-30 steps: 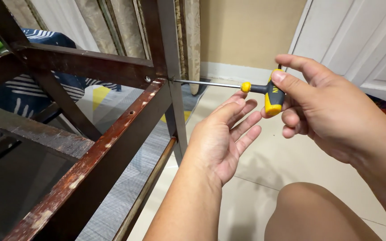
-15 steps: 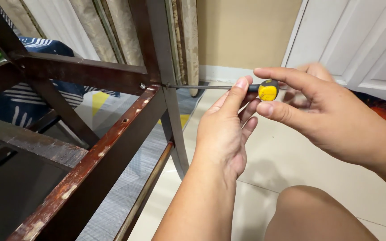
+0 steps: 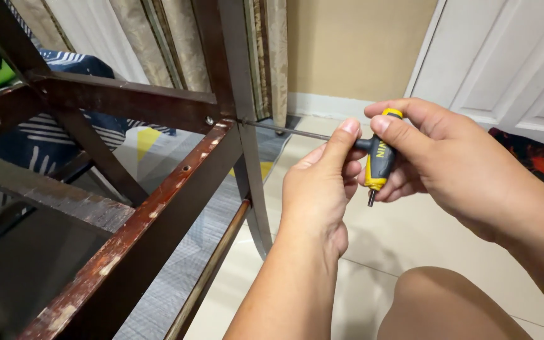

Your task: The person kneels on the floor and uses a screwdriver to unscrew bolts from a wooden chair frame, removing the backrest slats and setting the hardware and detached parts on the bed. They then align a backrest piece against the frame and drive screws back in with the screwdriver.

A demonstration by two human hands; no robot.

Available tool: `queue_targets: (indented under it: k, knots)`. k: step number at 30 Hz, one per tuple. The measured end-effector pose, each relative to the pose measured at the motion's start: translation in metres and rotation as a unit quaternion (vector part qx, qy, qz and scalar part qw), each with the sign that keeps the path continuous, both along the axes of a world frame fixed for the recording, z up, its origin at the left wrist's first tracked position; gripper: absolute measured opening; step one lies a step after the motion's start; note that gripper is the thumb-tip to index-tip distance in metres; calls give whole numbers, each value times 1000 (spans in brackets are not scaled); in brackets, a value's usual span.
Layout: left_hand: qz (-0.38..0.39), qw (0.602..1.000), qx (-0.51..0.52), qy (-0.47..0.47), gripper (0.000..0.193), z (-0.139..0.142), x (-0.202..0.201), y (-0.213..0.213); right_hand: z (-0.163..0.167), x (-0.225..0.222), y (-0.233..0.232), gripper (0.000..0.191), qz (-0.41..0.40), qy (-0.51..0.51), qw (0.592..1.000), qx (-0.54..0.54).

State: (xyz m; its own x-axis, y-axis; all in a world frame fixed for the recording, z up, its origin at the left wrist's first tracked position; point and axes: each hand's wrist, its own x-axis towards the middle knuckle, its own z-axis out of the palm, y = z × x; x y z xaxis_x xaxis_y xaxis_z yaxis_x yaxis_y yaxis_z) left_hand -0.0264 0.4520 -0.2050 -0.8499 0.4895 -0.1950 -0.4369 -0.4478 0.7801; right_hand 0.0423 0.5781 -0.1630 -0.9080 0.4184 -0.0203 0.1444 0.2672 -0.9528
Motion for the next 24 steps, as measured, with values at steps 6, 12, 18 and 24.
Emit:
queue_targets:
  k: [6, 12, 18, 24]
  knots:
    - [-29, 998, 49, 17, 27, -5, 5, -4, -11, -10, 34, 42, 13, -55, 989, -134]
    - [12, 1000, -15, 1, 25, -4, 12, -4, -37, -14, 45, 45, 243, 8, 910, -337]
    - [19, 1000, -21, -4, 30, -2, 6, -2, -25, 16, 17, 54, 136, 152, 923, 326]
    - [13, 1000, -11, 5, 35, 0, 8, -3, -12, 20, 10, 53, 126, 207, 858, 453]
